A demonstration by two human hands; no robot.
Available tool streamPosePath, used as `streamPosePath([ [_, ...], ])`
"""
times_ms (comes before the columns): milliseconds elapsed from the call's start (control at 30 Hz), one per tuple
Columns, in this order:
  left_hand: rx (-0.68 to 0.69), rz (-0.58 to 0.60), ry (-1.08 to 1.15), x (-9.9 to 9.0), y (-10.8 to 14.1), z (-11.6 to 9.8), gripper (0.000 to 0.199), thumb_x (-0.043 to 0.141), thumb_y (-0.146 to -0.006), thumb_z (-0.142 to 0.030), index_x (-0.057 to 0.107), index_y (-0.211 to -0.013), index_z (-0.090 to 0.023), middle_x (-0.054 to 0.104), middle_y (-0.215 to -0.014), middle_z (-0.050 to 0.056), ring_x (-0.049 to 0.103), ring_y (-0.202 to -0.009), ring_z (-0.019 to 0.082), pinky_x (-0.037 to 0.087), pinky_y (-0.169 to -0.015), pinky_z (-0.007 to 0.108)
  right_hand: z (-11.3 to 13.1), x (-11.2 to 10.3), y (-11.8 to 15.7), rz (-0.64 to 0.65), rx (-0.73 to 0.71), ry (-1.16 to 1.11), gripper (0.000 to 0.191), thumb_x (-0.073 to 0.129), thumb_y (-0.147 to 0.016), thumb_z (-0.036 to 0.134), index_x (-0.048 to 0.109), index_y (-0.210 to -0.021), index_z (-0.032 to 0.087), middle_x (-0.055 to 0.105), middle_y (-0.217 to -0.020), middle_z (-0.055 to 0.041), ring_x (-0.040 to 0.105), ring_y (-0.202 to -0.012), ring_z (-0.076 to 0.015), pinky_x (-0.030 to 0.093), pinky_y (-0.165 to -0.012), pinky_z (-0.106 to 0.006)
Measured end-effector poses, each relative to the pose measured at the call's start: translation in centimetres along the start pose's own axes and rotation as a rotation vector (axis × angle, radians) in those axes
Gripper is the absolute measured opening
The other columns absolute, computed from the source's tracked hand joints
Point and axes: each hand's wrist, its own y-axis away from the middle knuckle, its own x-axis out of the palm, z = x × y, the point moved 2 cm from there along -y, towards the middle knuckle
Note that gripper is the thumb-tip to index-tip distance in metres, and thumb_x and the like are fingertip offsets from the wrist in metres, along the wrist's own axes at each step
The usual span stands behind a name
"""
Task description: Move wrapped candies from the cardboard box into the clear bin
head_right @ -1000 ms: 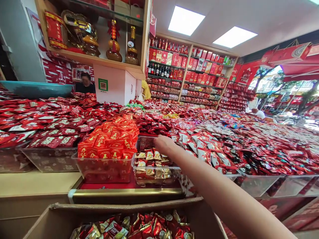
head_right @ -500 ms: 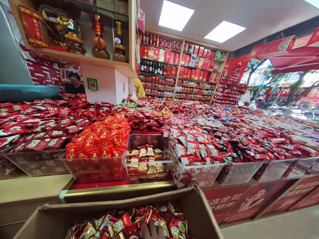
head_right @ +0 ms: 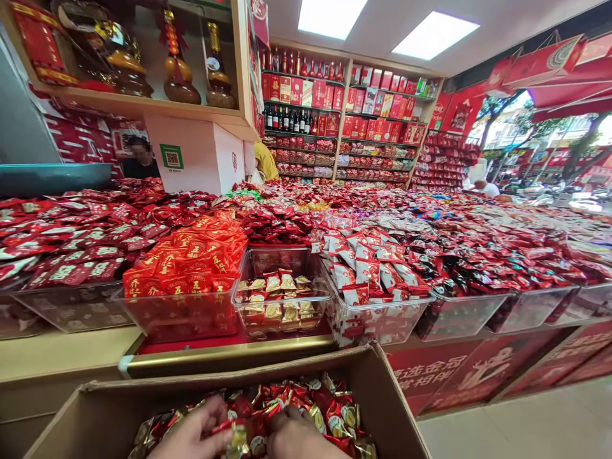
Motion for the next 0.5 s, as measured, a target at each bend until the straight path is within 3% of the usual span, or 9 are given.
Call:
streamPosePath([
  [100,0.007,-0.025,0.264,0.1,-0.3,-1.1,0.030,0.063,-0.064,-0.042,0.052,-0.078,-0.017,0.059,-0.061,-0.005,0.055,-0.054,0.013,0.040,-0.051,0.023,1.8,-3.0,0.5,-0.026,-0.015,-0.526,0.023,0.057,-0.068,0.031,0.058,-0.087,0.019,0.061,-0.088,-0.0055,0.055,-0.083,-0.0198,0.042,-0.072,-0.030],
  [167,0.018,-0.005,0.305,0.7,-0.1,-1.8,0.028,0.063,-0.065,-0.039,0.055,-0.080,-0.016,0.063,-0.065,-0.002,0.056,-0.061,0.014,0.042,-0.058,0.024,2.8,-4.0,0.4,-0.010,-0.014,-0.938,0.034,0.058,-0.068,0.038,0.053,-0.095,0.017,0.061,-0.085,-0.0041,0.056,-0.073,-0.0154,0.043,-0.062,-0.025],
  [233,0.014,0.007,0.342,1.2,0.2,-2.0,0.026,0.064,-0.065,-0.037,0.057,-0.077,-0.015,0.064,-0.063,-0.001,0.057,-0.061,0.014,0.043,-0.060,0.024,3.6,-4.2,0.3,-0.012,-0.004,-1.183,0.038,0.062,-0.064,0.043,0.055,-0.090,0.016,0.060,-0.078,-0.0021,0.054,-0.064,-0.0122,0.040,-0.055,-0.022],
  [367,-0.030,0.008,0.411,1.9,0.7,-1.7,0.026,0.062,-0.067,-0.040,0.058,-0.067,-0.015,0.063,-0.055,-0.002,0.054,-0.052,0.012,0.040,-0.053,0.023,4.3,-4.2,0.5,-0.028,0.076,-1.265,0.037,0.062,-0.062,0.049,0.061,-0.071,0.013,0.057,-0.058,0.0003,0.048,-0.051,-0.0080,0.032,-0.048,-0.019],
  [500,-0.076,0.042,0.477,2.4,0.9,-1.6,0.031,0.057,-0.069,-0.046,0.057,-0.068,-0.015,0.061,-0.051,-0.002,0.054,-0.048,0.011,0.034,-0.043,0.019,4.2,-4.3,0.8,-0.022,0.165,-1.364,0.041,0.061,-0.062,0.050,0.063,-0.069,0.011,0.053,-0.051,0.0003,0.045,-0.044,-0.0061,0.029,-0.044,-0.018],
])
